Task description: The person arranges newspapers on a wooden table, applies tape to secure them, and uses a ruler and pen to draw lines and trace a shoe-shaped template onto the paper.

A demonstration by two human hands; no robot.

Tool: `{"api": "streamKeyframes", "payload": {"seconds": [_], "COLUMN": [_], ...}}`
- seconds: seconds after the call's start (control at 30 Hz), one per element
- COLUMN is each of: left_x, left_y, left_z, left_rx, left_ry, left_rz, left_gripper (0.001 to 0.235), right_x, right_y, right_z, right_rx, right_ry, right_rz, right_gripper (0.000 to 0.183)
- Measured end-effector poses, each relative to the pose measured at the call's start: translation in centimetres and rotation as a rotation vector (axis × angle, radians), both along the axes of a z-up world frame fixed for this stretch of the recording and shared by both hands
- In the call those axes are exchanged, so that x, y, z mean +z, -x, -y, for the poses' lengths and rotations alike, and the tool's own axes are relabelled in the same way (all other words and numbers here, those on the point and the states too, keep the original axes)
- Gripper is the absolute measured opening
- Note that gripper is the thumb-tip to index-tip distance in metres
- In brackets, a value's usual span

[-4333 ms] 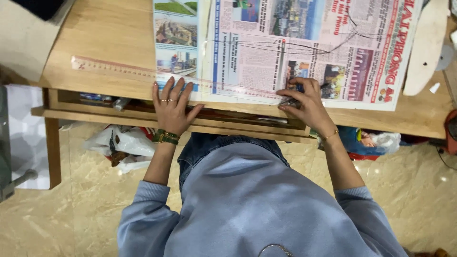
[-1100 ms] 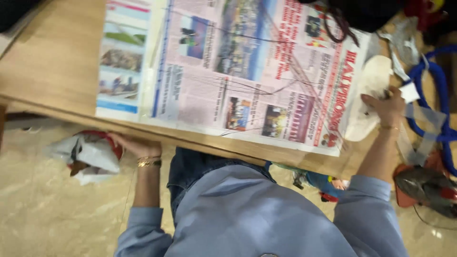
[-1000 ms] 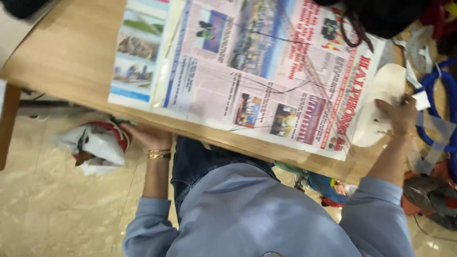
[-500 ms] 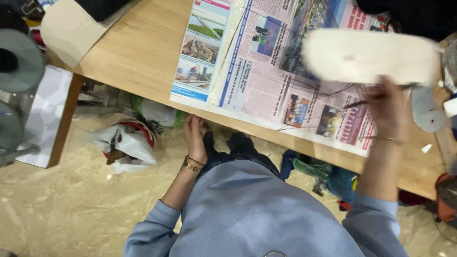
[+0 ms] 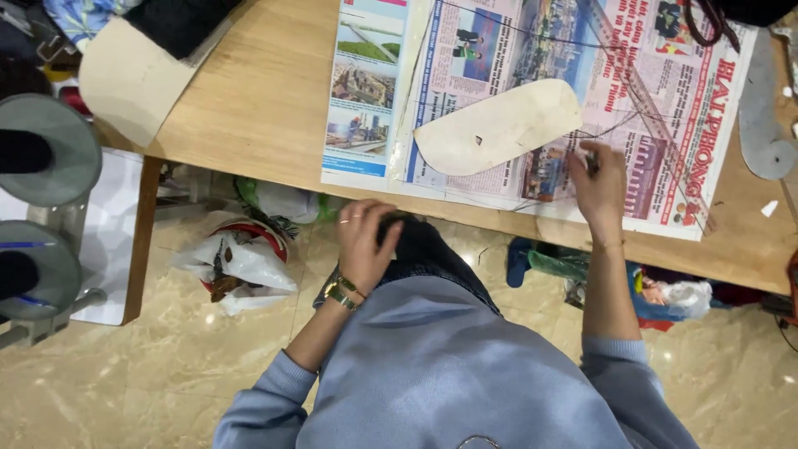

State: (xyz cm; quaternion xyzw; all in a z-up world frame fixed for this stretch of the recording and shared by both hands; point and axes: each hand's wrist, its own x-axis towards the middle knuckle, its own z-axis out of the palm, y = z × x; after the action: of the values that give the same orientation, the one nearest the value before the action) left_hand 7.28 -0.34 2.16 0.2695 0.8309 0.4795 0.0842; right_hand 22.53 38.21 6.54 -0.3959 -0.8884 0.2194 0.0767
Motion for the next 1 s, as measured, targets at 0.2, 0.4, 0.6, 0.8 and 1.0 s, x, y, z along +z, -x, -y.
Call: {"api": "streamKeyframes", "payload": {"seconds": [0.2, 0.4, 0.6, 0.8, 1.0], "left_x": [-0.2, 0.6, 0.1, 1.0, 0.8], "left_y": [-1.0, -1.3, -1.3, -1.2, -0.8], "left_z": [-3.7, -5.5, -6.4, -7.3, -6.4], "left_rx": [-0.401, -0.452, -0.425, -0.440, -0.364], "left_ry": [0.224, 0.117, 0.074, 0.073, 0.073], "left_rz": [-0.405, -0.308, -0.267, -0.323, -0.281], "left_gripper": [0.037, 0.034, 0.028, 0.022, 0.021], "right_x": [-2.5, 3.7, 7.4, 4.2, 5.2], "right_y": [2.0, 6.9, 11.8, 18.2, 19.7], "right_z": [-7.7, -0.7, 5.9, 5.0, 2.9], "right_rx": [0.028, 0.137, 0.569, 0.791, 0.865], "right_ry": [-0.083, 0.022, 0.198, 0.160, 0.172], "right_rz": [-0.086, -0.167, 0.230, 0.366, 0.608], "right_gripper": [0.026, 0.042, 0.086, 0.087, 0.037]}}
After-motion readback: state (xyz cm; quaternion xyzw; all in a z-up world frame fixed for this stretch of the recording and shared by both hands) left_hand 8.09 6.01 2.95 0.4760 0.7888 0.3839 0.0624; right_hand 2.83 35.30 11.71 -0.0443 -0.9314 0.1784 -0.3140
